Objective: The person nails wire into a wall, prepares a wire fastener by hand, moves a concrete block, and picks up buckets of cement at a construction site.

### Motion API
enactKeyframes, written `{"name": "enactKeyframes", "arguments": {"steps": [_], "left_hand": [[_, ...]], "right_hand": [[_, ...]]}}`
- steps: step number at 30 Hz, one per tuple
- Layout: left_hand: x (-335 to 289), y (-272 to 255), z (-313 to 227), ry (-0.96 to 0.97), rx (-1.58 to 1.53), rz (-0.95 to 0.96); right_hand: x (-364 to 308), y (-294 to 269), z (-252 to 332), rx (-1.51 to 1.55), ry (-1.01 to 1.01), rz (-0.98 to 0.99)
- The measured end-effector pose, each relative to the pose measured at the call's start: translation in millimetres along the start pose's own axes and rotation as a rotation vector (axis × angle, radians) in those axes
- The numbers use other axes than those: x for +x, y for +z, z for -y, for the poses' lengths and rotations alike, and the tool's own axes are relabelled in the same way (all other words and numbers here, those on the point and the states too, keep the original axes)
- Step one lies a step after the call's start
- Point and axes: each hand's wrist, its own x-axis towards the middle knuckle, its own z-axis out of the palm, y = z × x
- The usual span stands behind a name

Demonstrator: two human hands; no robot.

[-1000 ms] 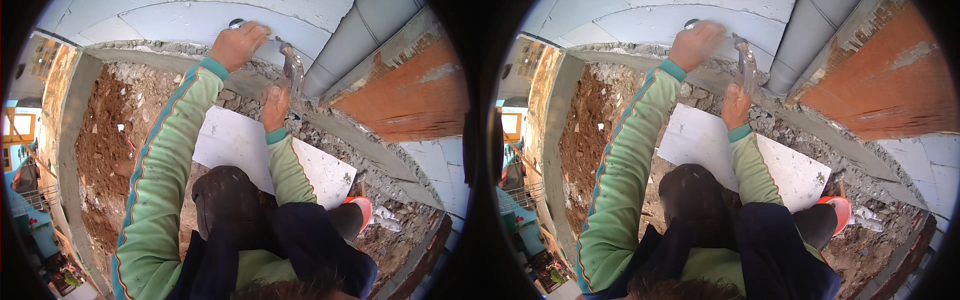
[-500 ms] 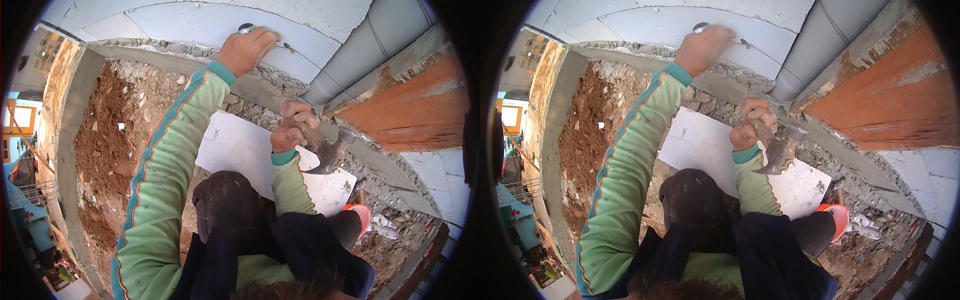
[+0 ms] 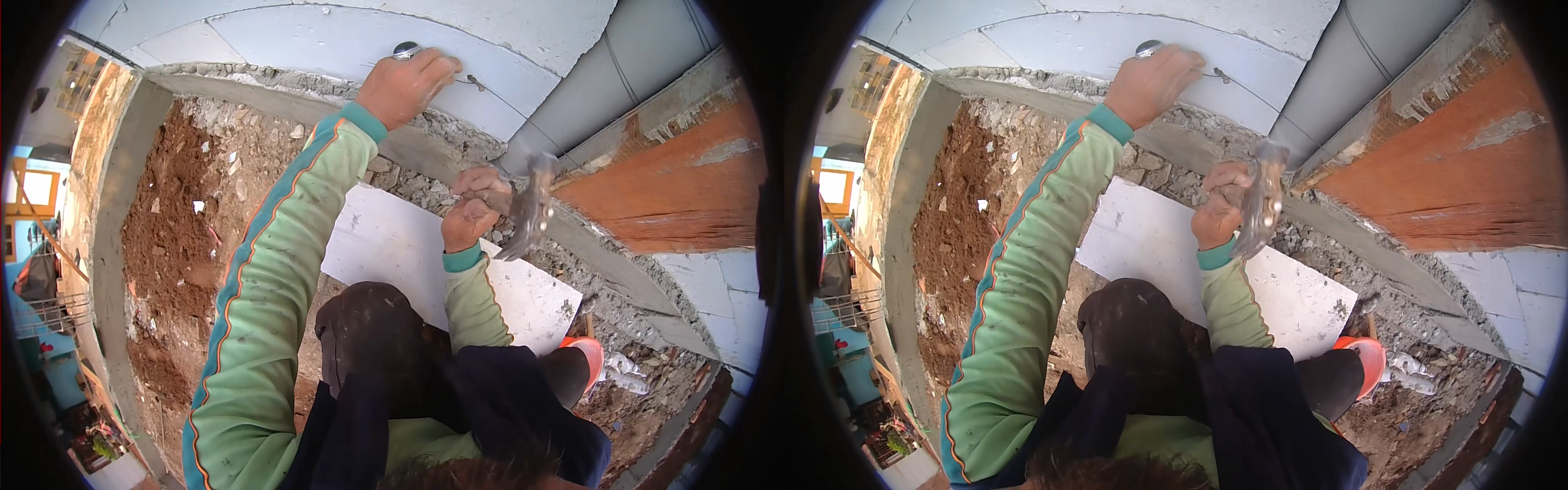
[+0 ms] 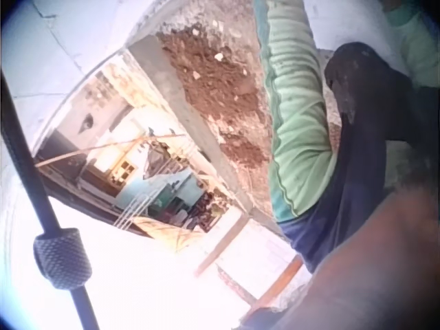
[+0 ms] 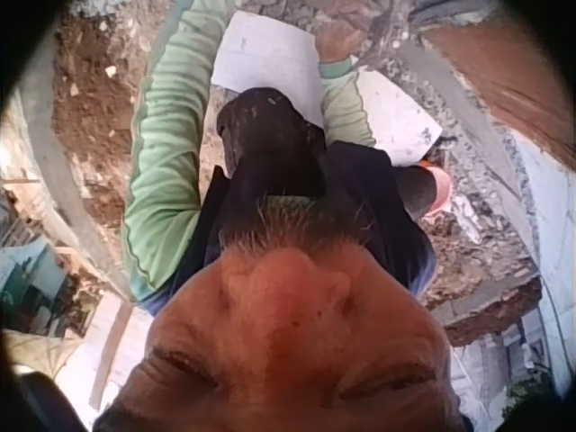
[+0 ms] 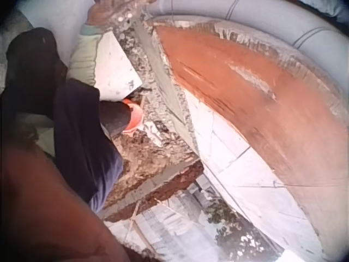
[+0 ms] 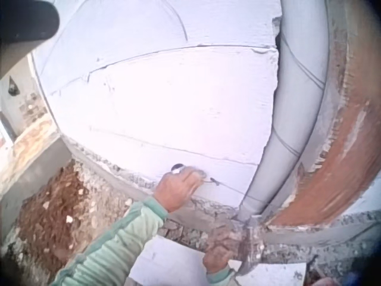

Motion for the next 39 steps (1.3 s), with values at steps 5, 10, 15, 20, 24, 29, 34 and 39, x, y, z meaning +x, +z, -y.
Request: {"name": "enactKeyframes", "arguments": {"steps": [5, 10, 15, 20, 24, 29, 34, 39], "left_hand": [[-8, -5, -2, -0.020, -0.030, 0.019], [1, -2, -9, -0.014, -0.028, -0.007], [0, 2, -13, 0.046, -0.020, -0.070], [-8, -17, -55, -0.162, 0.128, -0.166], [-2, -14, -87, -0.218, 0.098, -0.108], [-3, -21, -88, -0.269, -0.059, -0.015], [-27, -71, -145, -0.745, -0.314, -0.332], [-75, -122, -220, -0.892, -0.495, -0.582]], "right_hand": [[-8, -8, -1, -0.089, 0.313, 0.049], [-2, -11, -19, -0.188, 0.422, 0.085], [-25, -28, 39, -0.257, 0.410, 0.073], [-58, -51, 114, -0.053, 0.603, 0.098], [-90, -80, 125, -0.147, 0.535, 0.040], [-90, -81, 114, -0.118, 0.536, 0.060], [-45, -45, 101, 0.033, 0.347, 0.022], [0, 18, 35, 0.235, 0.039, -0.178]]}}
